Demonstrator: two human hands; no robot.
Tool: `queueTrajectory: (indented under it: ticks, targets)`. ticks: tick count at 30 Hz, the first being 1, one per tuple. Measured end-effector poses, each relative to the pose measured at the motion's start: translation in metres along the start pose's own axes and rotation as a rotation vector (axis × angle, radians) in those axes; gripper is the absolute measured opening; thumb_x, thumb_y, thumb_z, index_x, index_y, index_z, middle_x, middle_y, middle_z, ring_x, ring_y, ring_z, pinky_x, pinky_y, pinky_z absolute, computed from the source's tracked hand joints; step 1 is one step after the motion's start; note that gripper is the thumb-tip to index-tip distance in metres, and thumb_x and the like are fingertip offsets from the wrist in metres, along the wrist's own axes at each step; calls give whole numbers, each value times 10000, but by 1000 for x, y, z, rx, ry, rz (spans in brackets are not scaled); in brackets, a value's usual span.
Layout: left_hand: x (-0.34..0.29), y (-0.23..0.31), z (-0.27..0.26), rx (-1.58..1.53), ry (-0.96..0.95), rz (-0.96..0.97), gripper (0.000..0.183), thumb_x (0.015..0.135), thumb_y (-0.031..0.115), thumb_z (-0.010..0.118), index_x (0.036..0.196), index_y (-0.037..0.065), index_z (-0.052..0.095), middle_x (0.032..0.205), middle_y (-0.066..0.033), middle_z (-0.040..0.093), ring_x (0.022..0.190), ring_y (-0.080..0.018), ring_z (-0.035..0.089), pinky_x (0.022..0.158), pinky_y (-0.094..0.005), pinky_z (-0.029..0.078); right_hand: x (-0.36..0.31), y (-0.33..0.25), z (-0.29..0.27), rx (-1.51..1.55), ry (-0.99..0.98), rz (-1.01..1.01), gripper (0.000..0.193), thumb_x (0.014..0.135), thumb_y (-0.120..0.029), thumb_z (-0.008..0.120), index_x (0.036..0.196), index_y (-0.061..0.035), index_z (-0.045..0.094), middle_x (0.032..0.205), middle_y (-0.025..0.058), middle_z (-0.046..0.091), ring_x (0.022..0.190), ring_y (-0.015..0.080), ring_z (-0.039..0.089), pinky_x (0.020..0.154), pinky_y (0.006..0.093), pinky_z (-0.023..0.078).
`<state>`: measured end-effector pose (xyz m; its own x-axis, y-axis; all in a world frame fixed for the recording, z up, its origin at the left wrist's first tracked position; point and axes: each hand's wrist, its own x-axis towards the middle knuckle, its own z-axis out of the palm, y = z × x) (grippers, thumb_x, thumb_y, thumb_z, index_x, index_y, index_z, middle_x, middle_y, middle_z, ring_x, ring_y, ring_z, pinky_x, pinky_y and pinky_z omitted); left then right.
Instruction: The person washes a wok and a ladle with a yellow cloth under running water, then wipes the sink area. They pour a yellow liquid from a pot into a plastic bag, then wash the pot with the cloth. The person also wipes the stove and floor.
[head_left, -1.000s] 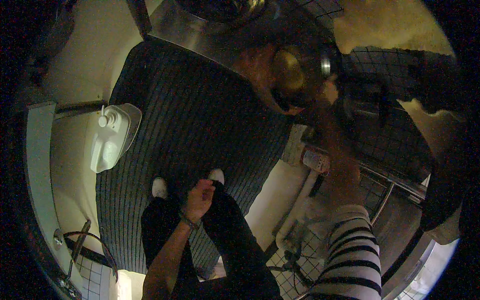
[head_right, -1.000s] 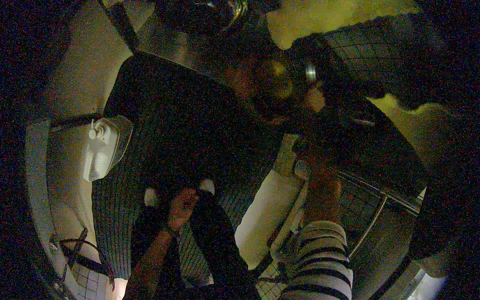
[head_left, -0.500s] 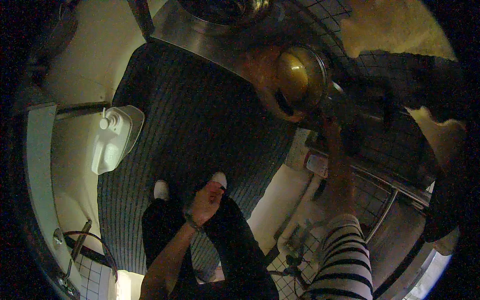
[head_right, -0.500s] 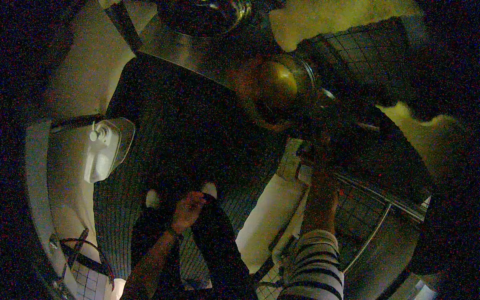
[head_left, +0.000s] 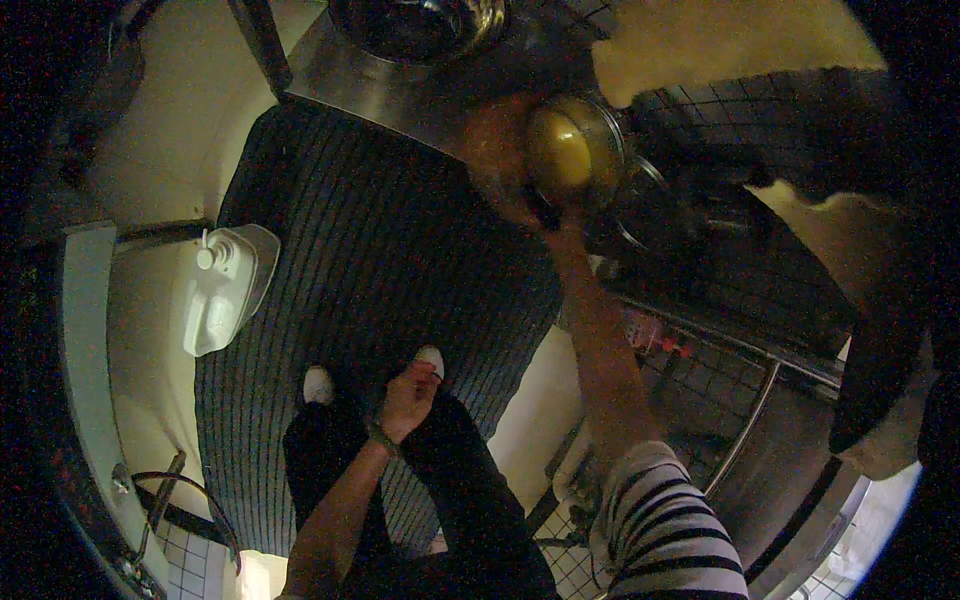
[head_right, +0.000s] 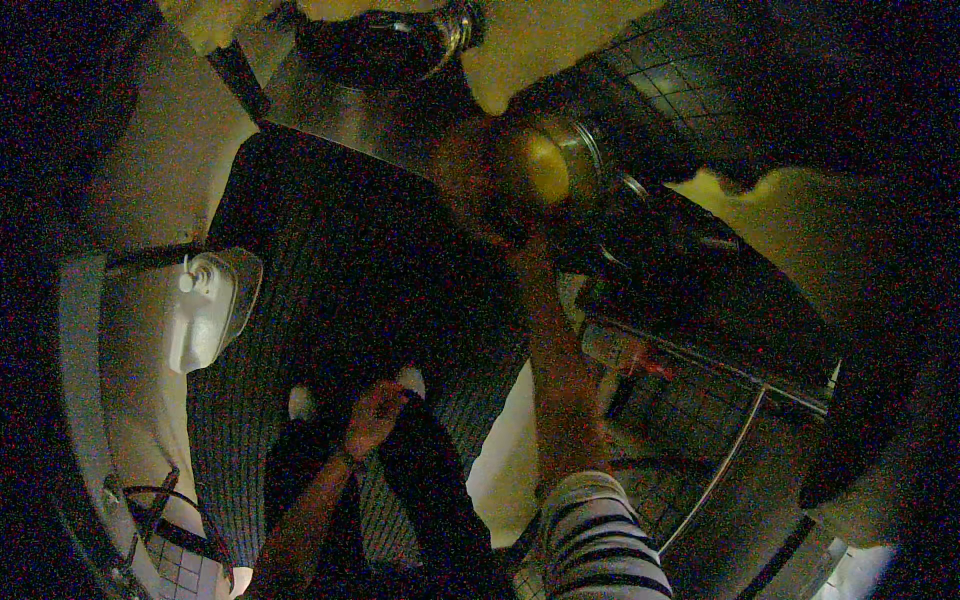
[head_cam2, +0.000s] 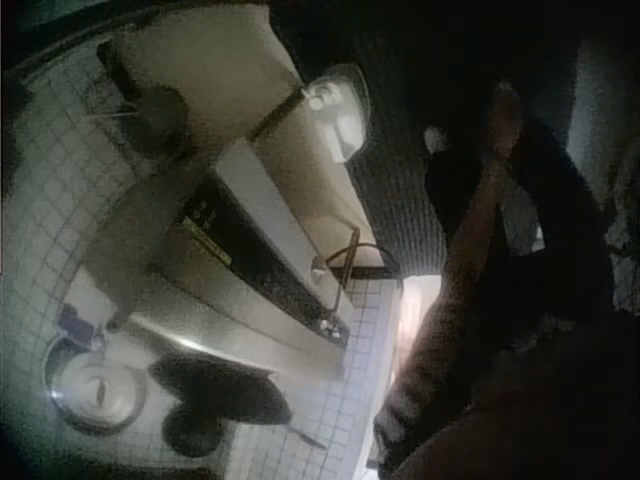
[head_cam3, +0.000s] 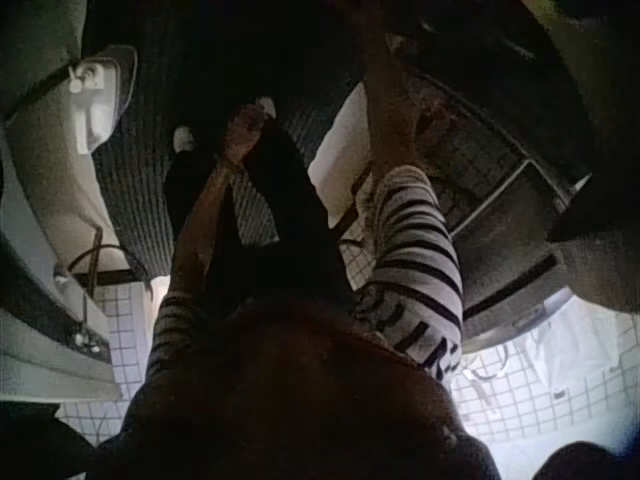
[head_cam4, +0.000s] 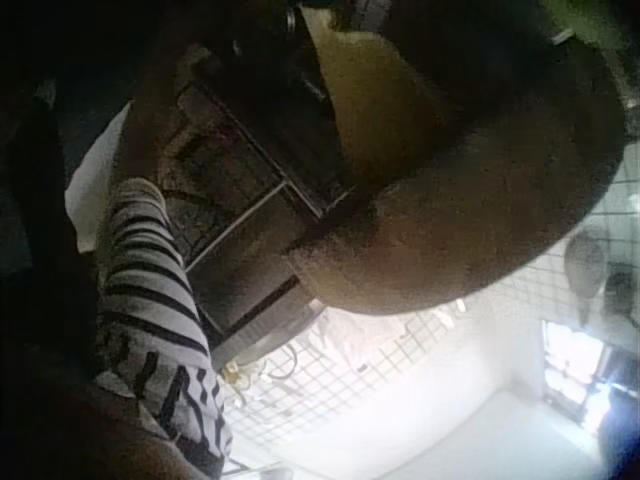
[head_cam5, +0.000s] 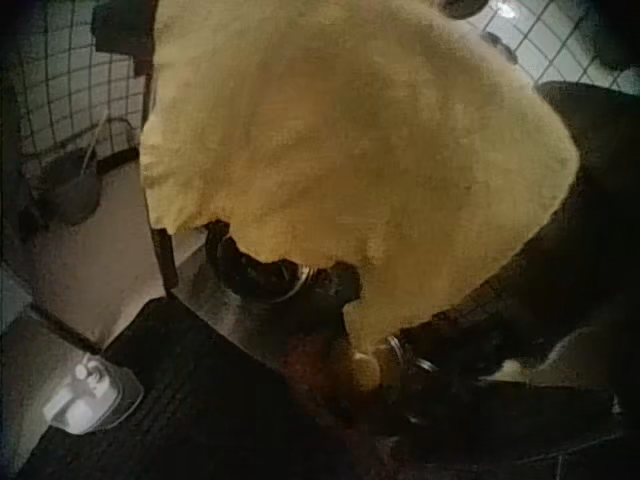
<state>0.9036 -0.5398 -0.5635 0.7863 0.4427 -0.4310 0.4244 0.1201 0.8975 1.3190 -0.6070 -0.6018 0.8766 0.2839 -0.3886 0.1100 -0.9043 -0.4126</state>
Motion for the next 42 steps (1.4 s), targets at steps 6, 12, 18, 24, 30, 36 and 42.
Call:
queueTrajectory:
  ticks: [6,12,18,24,30,36,42]
  targets:
    - [-5,-15,-15,-1197,-104,-409,163,851,20,593,1011,49,588,996,-66,633,839,-158,620,694,-261,496,-28,-1,-5,250,-128,107,660,838,-287,589,1393,-78,299,1153,170,523,845,272,585,674,405,496]
    - [-9,42,-51,-762,157,-235,232,891,126,603,1112,79,550,1021,-49,619,893,-144,583,756,-260,474,-148,25,-25,546,-328,321,634,842,-274,580,1381,-65,318,1137,161,526,844,266,577,679,403,489]
    - [-13,137,-138,-474,238,-244,536,927,458,496,1353,159,367,1345,-73,438,1138,-212,488,921,-379,414,-295,-25,-51,658,-511,617,609,847,-260,571,1369,-52,337,1120,152,530,843,260,569,683,401,482]
    - [-82,233,-222,-589,-107,-262,709,936,594,316,1448,112,224,1441,-85,340,1283,-239,382,1020,-411,349,-457,-145,-148,765,-427,541,144,838,-94,564,957,-14,581,673,24,580,583,121,548,518,287,445]
    - [-118,355,-276,405,-437,-108,693,950,561,315,1423,56,284,1424,-106,364,1312,-237,349,1069,-378,294,-607,-214,-228,978,-297,572,327,842,11,503,1166,-6,464,710,59,576,403,114,499,340,256,398]
    - [-119,422,-211,-107,-670,35,545,980,437,381,1275,-10,484,1306,-105,495,1187,-207,465,1007,-344,347,-697,-222,-240,1074,-60,559,479,828,18,498,1299,-16,414,907,62,611,655,88,548,560,233,463]
    - [-156,427,-211,75,-764,-207,643,981,531,234,1216,31,563,1133,-48,613,1034,-140,558,932,-284,418,-766,-267,-220,1023,152,571,494,853,-3,518,1334,-23,410,1092,66,593,955,122,537,825,256,461]
